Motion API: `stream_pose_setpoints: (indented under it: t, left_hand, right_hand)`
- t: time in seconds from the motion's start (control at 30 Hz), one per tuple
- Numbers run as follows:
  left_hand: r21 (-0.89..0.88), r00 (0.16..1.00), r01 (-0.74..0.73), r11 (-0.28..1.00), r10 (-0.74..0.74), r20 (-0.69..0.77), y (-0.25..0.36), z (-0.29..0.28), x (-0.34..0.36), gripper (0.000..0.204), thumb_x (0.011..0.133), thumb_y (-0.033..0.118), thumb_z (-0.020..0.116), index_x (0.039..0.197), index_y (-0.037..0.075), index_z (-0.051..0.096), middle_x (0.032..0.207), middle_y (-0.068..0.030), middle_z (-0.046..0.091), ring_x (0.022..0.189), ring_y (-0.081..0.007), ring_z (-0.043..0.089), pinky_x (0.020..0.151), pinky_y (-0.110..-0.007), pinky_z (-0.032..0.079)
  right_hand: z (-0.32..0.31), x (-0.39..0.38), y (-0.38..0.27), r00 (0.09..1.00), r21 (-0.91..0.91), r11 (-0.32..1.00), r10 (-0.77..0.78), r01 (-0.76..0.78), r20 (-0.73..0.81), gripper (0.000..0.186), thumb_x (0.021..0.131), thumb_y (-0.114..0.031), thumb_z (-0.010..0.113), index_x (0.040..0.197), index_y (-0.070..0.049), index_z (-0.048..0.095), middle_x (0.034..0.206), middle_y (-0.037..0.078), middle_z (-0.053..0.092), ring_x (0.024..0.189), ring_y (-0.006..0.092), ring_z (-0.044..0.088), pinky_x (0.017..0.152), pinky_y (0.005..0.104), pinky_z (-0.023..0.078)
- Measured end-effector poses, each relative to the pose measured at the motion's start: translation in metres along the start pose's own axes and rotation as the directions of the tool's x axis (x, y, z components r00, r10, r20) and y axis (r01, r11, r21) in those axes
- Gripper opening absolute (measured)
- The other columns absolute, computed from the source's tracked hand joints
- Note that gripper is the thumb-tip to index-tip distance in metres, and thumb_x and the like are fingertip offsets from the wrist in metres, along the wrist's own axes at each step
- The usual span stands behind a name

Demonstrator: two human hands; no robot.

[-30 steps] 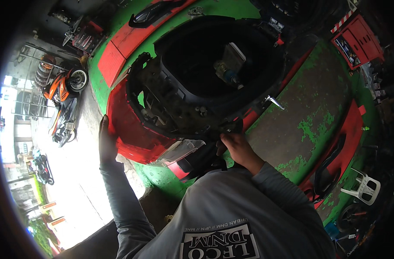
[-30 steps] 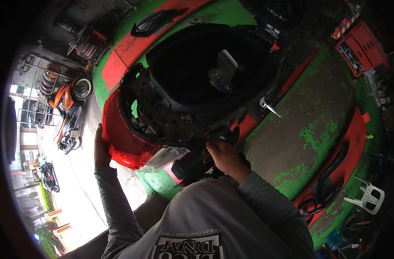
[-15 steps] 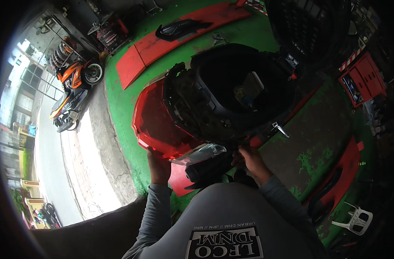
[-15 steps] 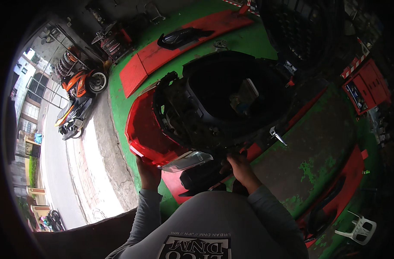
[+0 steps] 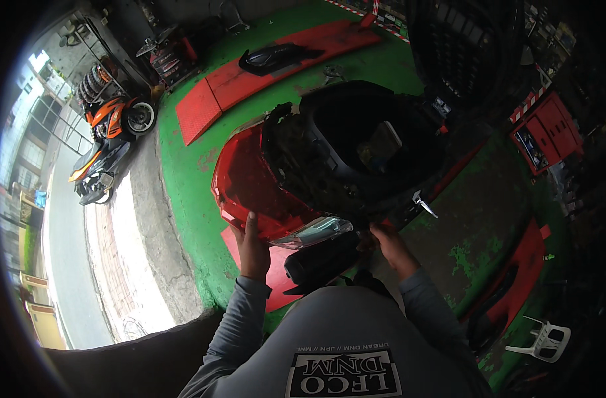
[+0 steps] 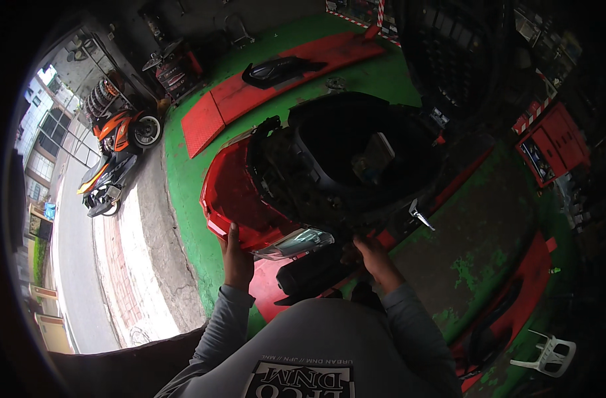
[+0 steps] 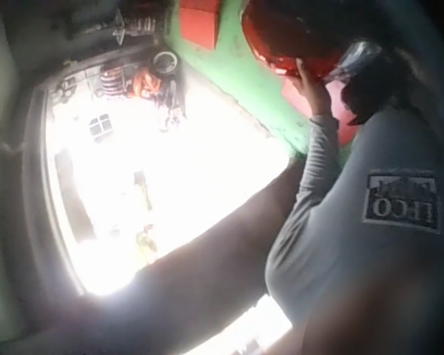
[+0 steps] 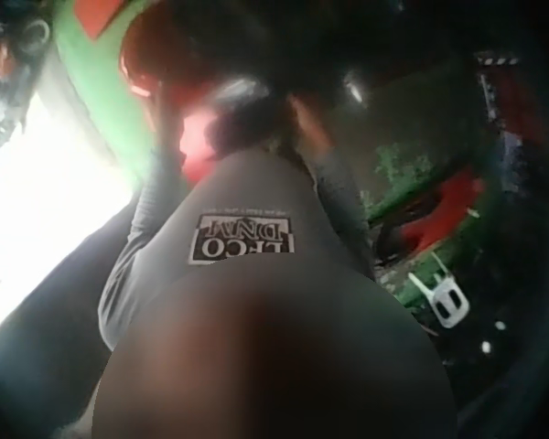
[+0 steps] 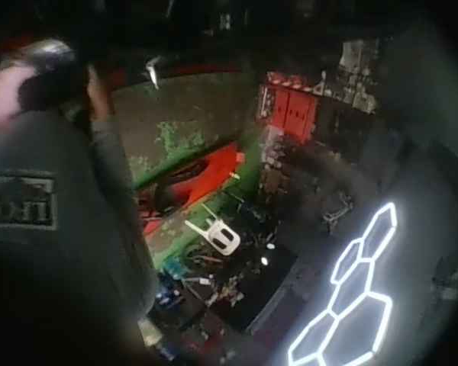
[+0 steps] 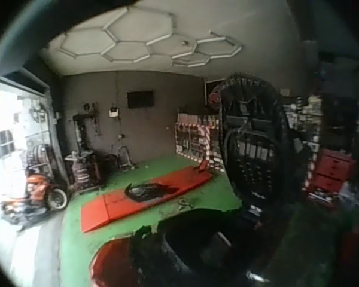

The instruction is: Removing and inspecting/repairing a motorcycle taillight assembly and wiring.

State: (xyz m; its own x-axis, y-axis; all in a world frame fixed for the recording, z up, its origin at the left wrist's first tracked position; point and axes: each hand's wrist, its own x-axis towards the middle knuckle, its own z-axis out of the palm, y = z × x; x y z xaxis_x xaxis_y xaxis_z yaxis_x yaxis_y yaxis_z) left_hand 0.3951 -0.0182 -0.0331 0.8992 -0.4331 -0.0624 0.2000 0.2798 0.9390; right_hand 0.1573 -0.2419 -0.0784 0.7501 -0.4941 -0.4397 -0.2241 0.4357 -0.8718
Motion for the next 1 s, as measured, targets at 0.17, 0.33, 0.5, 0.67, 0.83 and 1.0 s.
stream_pose_setpoints:
  t: [0.17,0.33,0.5,0.67,0.83,1.0]
  left_hand:
    - [-0.334,0.993,0.087,0.938,-0.055,0.104,-0.022,-0.016,-0.001,0.067,0.1,0.043,0.056,0.151,0.009,0.03,0.149,-0.0118,0.042,0.135,-0.0289,0.046,0.109,-0.047,0.043]
    - [-0.449,0.971,0.223,0.865,-0.155,0.183,-0.032,-0.023,0.008,0.062,0.099,0.046,0.056,0.144,0.006,0.04,0.139,-0.0125,0.053,0.132,-0.0291,0.049,0.111,-0.048,0.041]
    - [-0.354,0.987,0.155,0.922,-0.133,0.088,-0.033,-0.025,0.013,0.051,0.098,0.04,0.058,0.134,0.004,0.047,0.136,-0.012,0.054,0.126,-0.0273,0.054,0.109,-0.047,0.043]
    - [-0.386,0.986,0.148,0.91,-0.109,0.123,-0.031,-0.018,0.014,0.052,0.098,0.038,0.058,0.136,0.004,0.046,0.135,-0.0117,0.054,0.126,-0.028,0.053,0.108,-0.047,0.043]
    - [-0.385,0.986,0.13,0.914,-0.08,0.144,-0.039,-0.028,0.014,0.062,0.097,0.043,0.059,0.143,0.005,0.041,0.141,-0.0131,0.051,0.129,-0.0294,0.052,0.11,-0.047,0.041]
    - [-0.359,0.987,0.123,0.925,-0.076,0.143,-0.043,-0.043,0.013,0.063,0.099,0.042,0.057,0.146,0.005,0.038,0.144,-0.0139,0.049,0.13,-0.0286,0.051,0.111,-0.043,0.04]
  right_hand:
    - [0.002,0.0,0.001,1.0,0.022,0.999,-0.027,0.027,-0.004,0.037,0.104,-0.031,0.049,0.105,0.003,0.064,0.092,0.013,0.072,0.072,0.0206,0.07,0.068,0.0342,0.054]
    - [0.014,-0.003,0.006,0.99,0.051,0.997,-0.049,0.056,-0.135,0.036,0.105,-0.031,0.047,0.108,0.002,0.061,0.09,0.013,0.072,0.072,0.0204,0.07,0.065,0.032,0.053]
    - [0.017,-0.005,0.005,0.984,-0.021,0.997,-0.079,0.077,-0.159,0.03,0.105,-0.028,0.048,0.122,-0.003,0.054,0.1,0.013,0.068,0.076,0.0228,0.071,0.065,0.0328,0.056]
    - [0.015,-0.007,0.006,0.987,-0.053,0.997,-0.054,0.047,-0.15,0.03,0.106,-0.031,0.048,0.116,-0.005,0.057,0.095,0.011,0.07,0.073,0.0192,0.069,0.062,0.0304,0.051]
    - [0.02,-0.009,0.003,0.984,-0.064,0.998,-0.024,0.012,-0.176,0.033,0.106,-0.033,0.048,0.114,-0.003,0.058,0.093,0.01,0.07,0.073,0.0181,0.069,0.063,0.0295,0.049]
    - [0.033,-0.018,-0.014,0.983,-0.02,0.997,-0.077,0.075,-0.165,0.034,0.105,-0.033,0.05,0.114,0.0,0.057,0.095,0.01,0.068,0.076,0.0186,0.069,0.065,0.0301,0.051]
